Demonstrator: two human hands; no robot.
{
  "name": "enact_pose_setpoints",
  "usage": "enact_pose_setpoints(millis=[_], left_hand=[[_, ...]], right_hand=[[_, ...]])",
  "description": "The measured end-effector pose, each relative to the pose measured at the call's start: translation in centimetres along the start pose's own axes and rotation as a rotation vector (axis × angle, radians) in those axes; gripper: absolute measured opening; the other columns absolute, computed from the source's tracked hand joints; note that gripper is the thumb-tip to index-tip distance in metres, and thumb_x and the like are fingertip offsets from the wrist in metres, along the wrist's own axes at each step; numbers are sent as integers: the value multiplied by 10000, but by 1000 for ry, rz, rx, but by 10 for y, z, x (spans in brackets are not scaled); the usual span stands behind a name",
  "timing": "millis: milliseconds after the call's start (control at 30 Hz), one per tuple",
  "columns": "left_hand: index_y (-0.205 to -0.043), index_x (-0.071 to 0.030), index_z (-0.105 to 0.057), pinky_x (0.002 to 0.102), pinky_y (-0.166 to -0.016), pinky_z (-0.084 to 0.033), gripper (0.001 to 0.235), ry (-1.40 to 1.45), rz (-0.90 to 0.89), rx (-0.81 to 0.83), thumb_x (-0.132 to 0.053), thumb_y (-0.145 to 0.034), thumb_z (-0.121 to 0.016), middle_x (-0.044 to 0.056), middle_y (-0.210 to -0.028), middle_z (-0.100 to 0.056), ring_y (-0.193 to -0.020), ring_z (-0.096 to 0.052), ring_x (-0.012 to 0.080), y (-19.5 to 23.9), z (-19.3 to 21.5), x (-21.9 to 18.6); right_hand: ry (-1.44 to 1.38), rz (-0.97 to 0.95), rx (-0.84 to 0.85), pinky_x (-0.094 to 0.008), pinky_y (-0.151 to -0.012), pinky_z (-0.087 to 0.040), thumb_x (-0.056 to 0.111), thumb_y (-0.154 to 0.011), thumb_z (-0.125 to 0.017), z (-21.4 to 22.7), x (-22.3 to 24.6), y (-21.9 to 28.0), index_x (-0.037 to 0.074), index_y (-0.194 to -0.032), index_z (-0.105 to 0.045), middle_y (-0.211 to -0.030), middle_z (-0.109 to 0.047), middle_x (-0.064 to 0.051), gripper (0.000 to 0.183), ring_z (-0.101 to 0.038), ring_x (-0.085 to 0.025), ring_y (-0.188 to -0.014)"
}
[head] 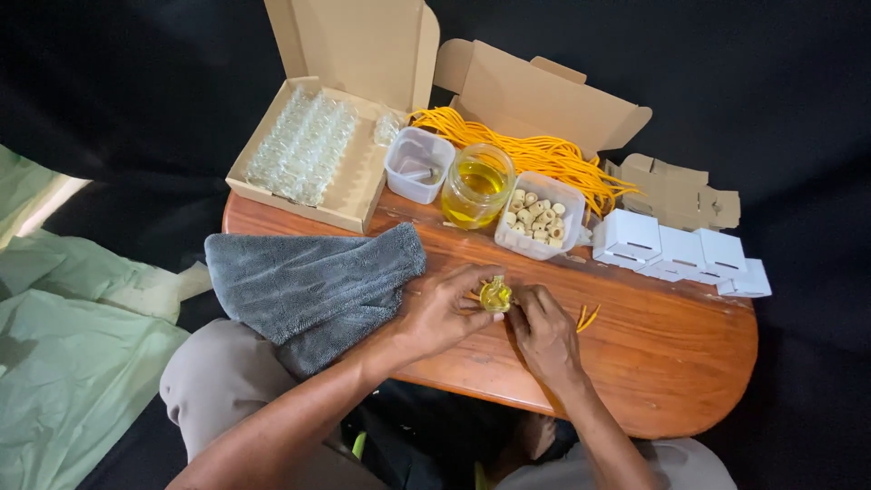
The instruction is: Assembling a small cardboard box and tying a decorative cord around a component for perfume packaging.
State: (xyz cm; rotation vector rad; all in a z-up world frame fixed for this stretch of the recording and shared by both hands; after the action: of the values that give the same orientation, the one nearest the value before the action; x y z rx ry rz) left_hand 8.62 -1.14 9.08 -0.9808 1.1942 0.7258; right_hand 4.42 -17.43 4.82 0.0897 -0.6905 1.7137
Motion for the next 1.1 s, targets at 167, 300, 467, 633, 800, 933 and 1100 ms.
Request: enact_pose_setpoints(millis=[167,300,467,633,800,933,1100], left_hand=[[-1322,-38,-663,389,-774,-660,585,29,20,50,-16,-763,-835,193,-1116,-683,-935,-713,308,1,-13,15],[-1338,-32,-644,439,-773,-650,592,105,1,73,-19,-772,-817,211,-1107,-665,-954,-686,304,4,-21,36],[-1298,-41,-674,440,-743,-663,585,-117,-161,-29,-81,-742,-851,199,-1100,-682,-972,-711,370,0,-2,15],[-1227,-67,-705,413,-862,-623,516,-340,-305,-150,-194,-753,-866,139,-1221,-663,-1101,-689,338,16,-3,-8],[-1166,-14,-720,607,-1103,-483,428,-344,-920,93,-380,-995,-580,185,-1161,-680,-932,-714,358,66,-50,-58],[-1200,-36,-709,616,-1122,-424,410,-439,-773,-125,-341,-928,-681,141,-1158,-659,-997,-677,322,27,-3,-36],[-1245,-65,-693,639,-1156,-323,486,-581,-550,-398,-289,-833,-820,81,-1150,-634,-1091,-627,271,21,27,-26]], right_hand=[[50,11,10,-454,-706,-583,84,-879,-717,7,7,-1,127,-1064,-688,-957,-658,-75,192,-710,-342,-908],[-20,-11,61,-501,-726,-574,28,-861,-682,13,21,-8,85,-1071,-698,-975,-675,-125,218,-701,-399,-927],[12,11,52,-472,-711,-573,100,-897,-708,1,3,-1,124,-1099,-681,-974,-658,-82,205,-699,-375,-935],[-11,3,61,-479,-726,-576,107,-902,-720,8,12,-4,121,-1146,-674,-1000,-658,-91,249,-687,-391,-963],[-81,16,105,-447,-803,-575,194,-960,-676,16,23,-8,154,-1236,-677,-1058,-651,-44,280,-686,-384,-1001],[-28,4,92,-519,-748,-554,153,-917,-700,2,4,-2,92,-1079,-677,-997,-634,-107,175,-672,-427,-947],[-71,30,131,-512,-715,-564,213,-841,-752,13,17,-3,135,-1034,-663,-1029,-650,-58,227,-681,-408,-943]])
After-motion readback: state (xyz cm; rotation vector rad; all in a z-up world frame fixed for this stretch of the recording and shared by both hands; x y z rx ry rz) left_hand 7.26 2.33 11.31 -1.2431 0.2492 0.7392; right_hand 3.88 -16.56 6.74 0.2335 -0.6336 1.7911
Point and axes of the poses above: each hand's wrist, its own y-axis away from the middle knuckle, its own z-axis out of the back of the hand, x = y × z, the point moved 9 cm from there along -y, towards the middle knuckle
